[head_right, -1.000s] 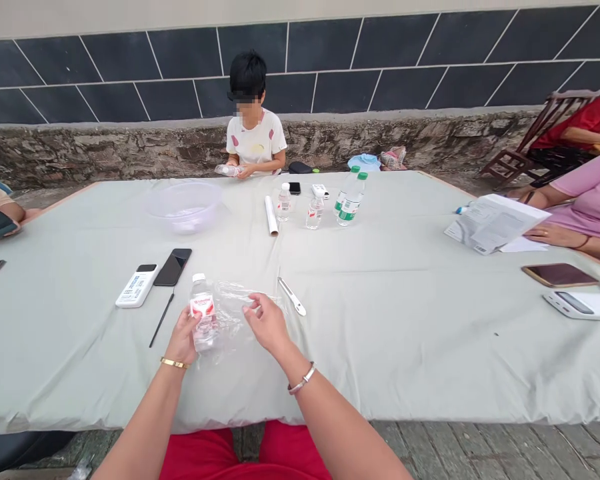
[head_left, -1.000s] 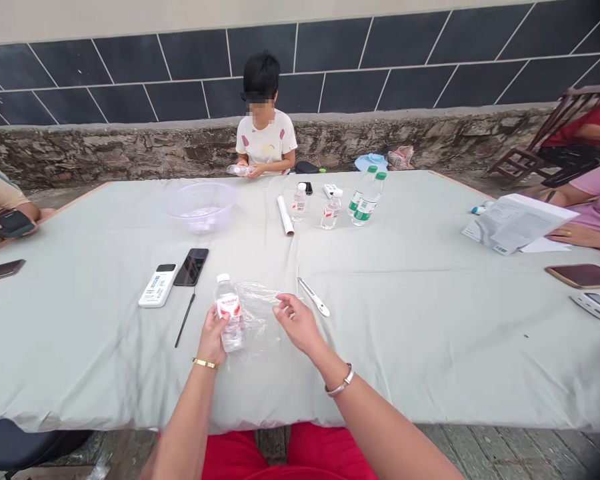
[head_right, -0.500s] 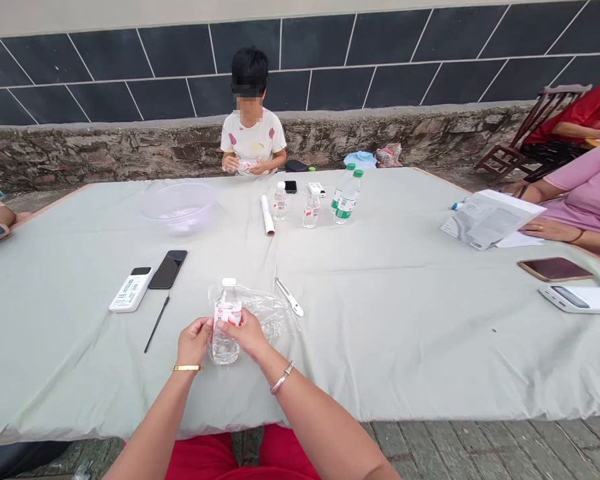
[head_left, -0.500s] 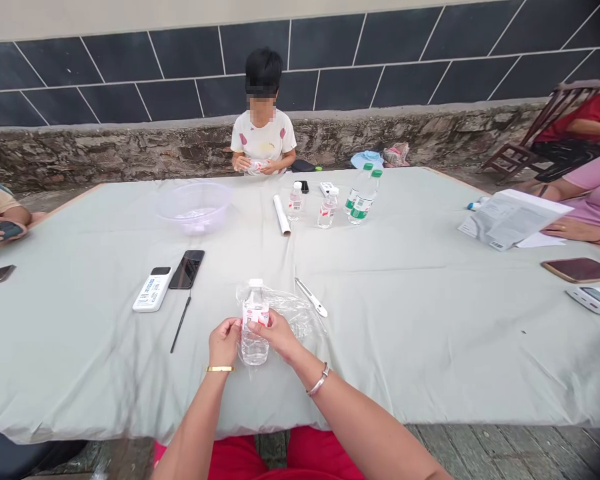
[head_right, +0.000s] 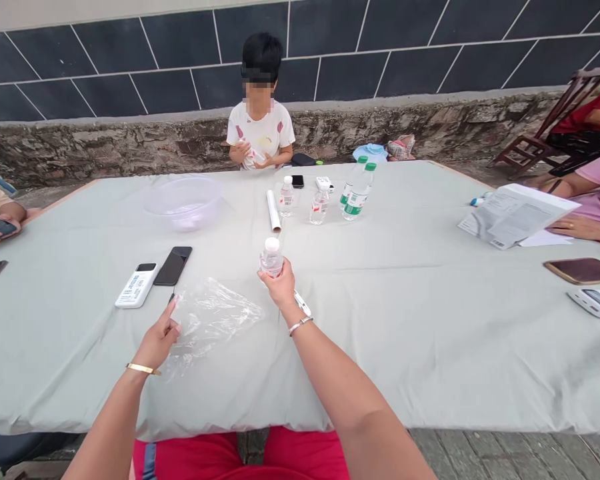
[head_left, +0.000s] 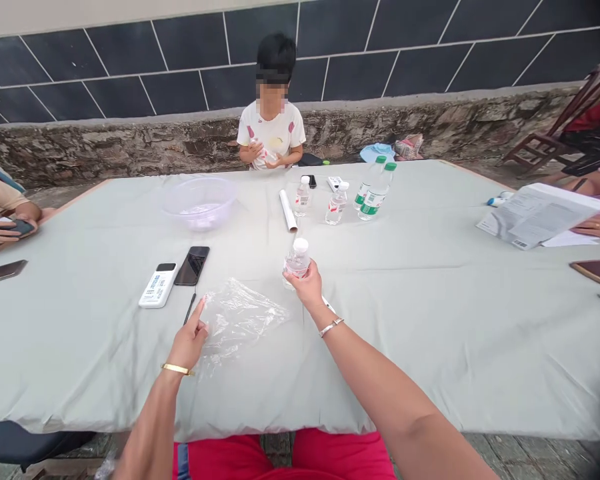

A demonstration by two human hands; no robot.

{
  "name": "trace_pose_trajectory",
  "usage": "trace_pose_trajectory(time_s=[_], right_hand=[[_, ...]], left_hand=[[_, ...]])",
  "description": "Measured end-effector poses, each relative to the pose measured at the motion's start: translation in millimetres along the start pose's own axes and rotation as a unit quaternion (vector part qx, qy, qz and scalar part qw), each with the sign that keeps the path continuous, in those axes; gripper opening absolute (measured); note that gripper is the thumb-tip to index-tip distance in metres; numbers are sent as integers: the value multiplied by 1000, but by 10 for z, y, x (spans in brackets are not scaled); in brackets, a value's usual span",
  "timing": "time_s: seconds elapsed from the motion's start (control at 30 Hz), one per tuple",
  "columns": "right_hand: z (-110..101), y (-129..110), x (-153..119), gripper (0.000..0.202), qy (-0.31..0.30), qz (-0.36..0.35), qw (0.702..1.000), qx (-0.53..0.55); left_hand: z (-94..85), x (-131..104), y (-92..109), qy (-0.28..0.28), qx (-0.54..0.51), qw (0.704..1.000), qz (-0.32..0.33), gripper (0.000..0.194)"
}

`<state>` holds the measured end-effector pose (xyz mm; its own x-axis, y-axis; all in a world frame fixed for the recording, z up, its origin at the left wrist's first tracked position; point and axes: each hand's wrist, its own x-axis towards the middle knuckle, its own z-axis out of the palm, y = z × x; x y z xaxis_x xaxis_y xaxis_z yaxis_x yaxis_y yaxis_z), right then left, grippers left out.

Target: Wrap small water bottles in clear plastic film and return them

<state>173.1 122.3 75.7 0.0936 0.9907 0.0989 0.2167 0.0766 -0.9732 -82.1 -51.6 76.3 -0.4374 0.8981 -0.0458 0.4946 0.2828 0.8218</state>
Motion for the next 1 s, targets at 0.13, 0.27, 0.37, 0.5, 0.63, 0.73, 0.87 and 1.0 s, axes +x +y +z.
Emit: trace_pose_trajectory(time_s=[0.13, 0.27, 0.37, 0.5, 0.63, 0.73, 0.87, 1.0], right_hand=[[-4, 108, 61, 65, -5, 8, 998, -62], [-159, 59, -238, 66, 45, -44, 993, -98], [-170, -122, -552, 55, -27, -153, 983, -103], [132, -395, -799, 109, -410, -233, 874, -116], [461, -447, -946, 99, -533, -210, 806, -151], [446, -412, -1048, 38, -536, -176, 800, -204], [156, -497, -1052, 15, -536, -158, 804, -203], [-115, -627, -904, 10, -537, -155, 808, -184]], left_hand=[[-32, -48, 69, -52, -10, 999, -6, 76], [-83, -75, 191, -34, -13, 999, -7, 93], [-155, -152, 425, -24, -23, 999, 19, 94], [-306, -284, 853, -123, -84, 986, 71, 52], [-515, -308, 1045, -109, -133, 982, 84, 28], [-631, -230, 946, -21, -78, 993, 90, 31], [-528, -137, 704, -125, -30, 990, 56, 43], [-304, -126, 528, -202, -36, 978, 36, 16]])
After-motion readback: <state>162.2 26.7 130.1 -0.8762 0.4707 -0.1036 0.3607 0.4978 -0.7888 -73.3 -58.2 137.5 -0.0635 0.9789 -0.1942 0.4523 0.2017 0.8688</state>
